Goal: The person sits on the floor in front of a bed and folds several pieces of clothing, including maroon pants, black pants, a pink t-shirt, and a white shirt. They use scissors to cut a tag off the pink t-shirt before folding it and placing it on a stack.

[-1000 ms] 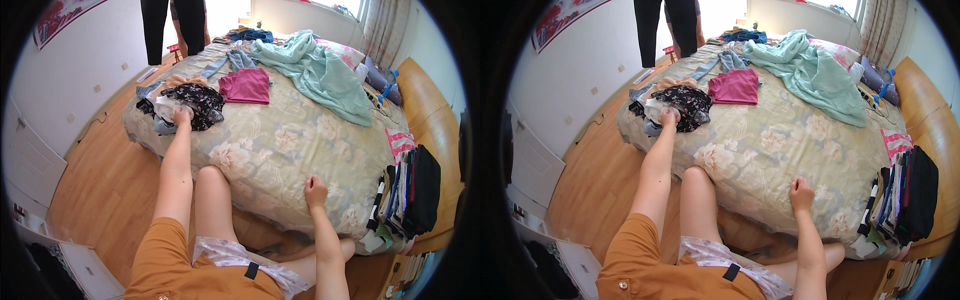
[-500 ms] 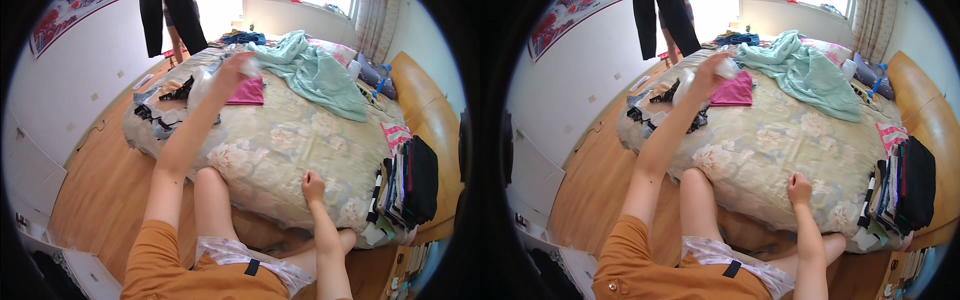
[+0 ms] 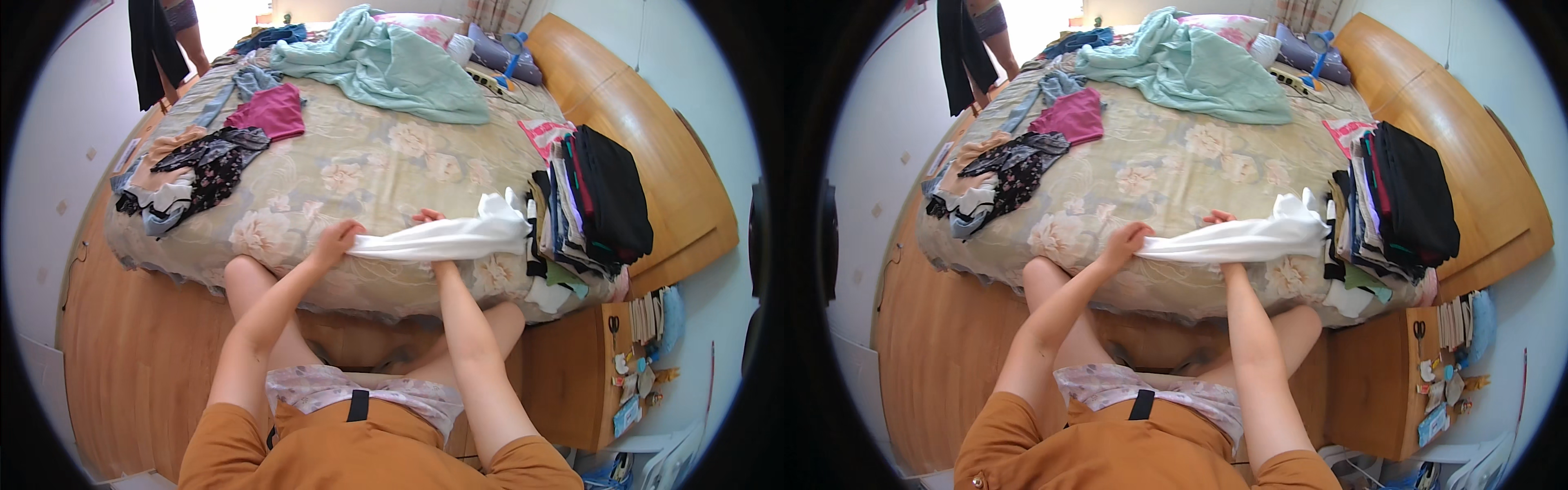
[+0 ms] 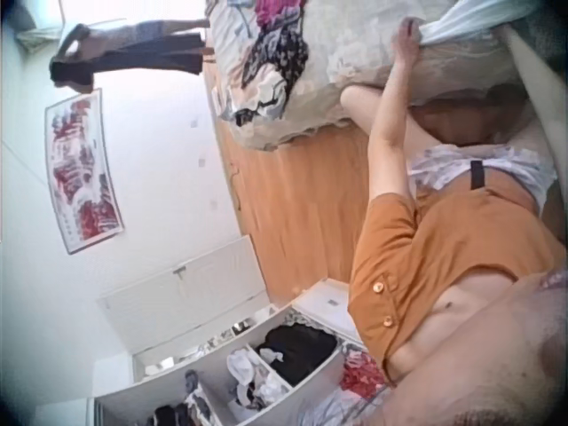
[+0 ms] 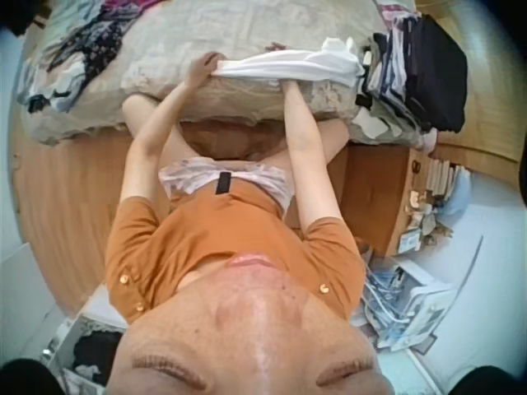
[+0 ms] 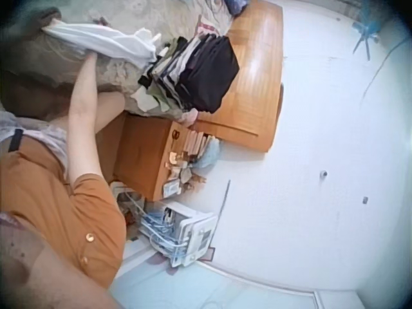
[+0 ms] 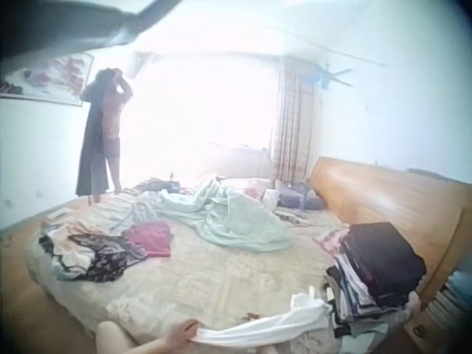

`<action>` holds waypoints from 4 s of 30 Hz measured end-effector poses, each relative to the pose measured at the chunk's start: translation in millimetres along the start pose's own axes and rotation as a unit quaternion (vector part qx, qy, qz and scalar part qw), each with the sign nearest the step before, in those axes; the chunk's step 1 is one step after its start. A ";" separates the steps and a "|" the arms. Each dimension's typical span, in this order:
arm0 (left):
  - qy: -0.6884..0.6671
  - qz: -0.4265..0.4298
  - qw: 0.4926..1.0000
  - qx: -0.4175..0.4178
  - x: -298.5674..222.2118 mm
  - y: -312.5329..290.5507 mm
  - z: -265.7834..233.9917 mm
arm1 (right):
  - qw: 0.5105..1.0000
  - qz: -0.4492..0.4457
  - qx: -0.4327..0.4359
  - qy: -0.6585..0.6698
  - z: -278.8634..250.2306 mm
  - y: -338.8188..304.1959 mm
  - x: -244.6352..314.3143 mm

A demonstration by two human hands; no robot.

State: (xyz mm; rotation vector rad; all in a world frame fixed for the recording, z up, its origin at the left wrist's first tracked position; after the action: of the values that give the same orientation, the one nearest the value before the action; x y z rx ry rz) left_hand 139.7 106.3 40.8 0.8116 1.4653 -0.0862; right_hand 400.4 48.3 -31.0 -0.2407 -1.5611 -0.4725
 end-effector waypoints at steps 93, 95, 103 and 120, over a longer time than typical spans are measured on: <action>-0.574 -0.370 0.728 -0.063 -20.1 -272.9 37.4 | 0.981 0.162 -0.015 -0.109 -6.4 -248.7 62.3; -0.592 -0.369 0.714 -0.058 -10.5 -247.6 28.1 | 0.970 0.151 -0.148 -0.123 -80.4 -230.3 79.3; -0.668 -0.291 0.685 -0.005 1.3 -51.0 -2.5 | 0.989 0.034 0.011 -0.145 -75.0 -55.6 297.9; -0.176 -0.373 0.907 -0.089 40.5 -44.4 -48.0 | 0.871 0.174 -0.063 -0.455 -132.0 -18.6 40.5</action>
State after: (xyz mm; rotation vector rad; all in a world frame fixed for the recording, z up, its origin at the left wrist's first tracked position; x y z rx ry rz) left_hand 82.5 115.9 -9.7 0.0389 1.3363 -0.6346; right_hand 508.7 -31.6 4.8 -0.9334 -2.3363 -0.1605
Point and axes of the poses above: each hand's wrist, its own y-axis towards the middle knuckle, its own z-axis out of the palm, x = y × z, the point moved 8 cm from there along y, towards the middle knuckle, and after that the axes turned 15 degrees about -y, right-handed, at the moved point
